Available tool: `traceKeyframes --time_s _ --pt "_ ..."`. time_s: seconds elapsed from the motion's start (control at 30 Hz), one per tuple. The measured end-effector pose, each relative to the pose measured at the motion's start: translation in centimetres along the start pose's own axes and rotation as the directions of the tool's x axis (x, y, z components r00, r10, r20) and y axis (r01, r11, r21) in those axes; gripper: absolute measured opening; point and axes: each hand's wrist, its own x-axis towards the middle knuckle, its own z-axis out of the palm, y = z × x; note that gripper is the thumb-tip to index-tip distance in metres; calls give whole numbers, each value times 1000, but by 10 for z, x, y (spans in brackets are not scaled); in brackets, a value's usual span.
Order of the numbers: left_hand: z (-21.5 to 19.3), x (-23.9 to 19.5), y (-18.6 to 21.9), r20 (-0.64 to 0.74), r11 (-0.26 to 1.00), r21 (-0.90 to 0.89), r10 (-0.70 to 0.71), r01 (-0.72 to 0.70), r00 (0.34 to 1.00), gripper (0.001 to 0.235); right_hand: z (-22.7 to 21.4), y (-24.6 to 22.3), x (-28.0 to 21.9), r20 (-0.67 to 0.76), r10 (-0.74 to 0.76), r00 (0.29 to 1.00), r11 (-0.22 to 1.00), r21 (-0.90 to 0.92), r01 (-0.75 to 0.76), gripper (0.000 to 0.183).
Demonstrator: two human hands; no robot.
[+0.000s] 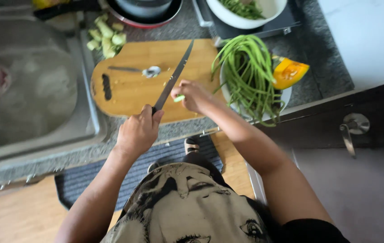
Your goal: The person chops green beans on a wooden cutting board using a knife and places the pieces into a white bowl. They then sharpen the knife with a honing steel and wash the remaining green beans under running water in the sink.
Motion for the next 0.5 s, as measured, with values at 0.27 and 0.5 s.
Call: traceKeyframes --time_s 0.27,0.5 --pt "-22 67 74 -88 991 -118 50 -60 995 47 -181 -21 8 -38 190 981 973 138 -184 35" --pt "-19 117 134 -337 946 -226 147 -232 930 32 -296 112 23 -386 248 889 963 202 -181 27"
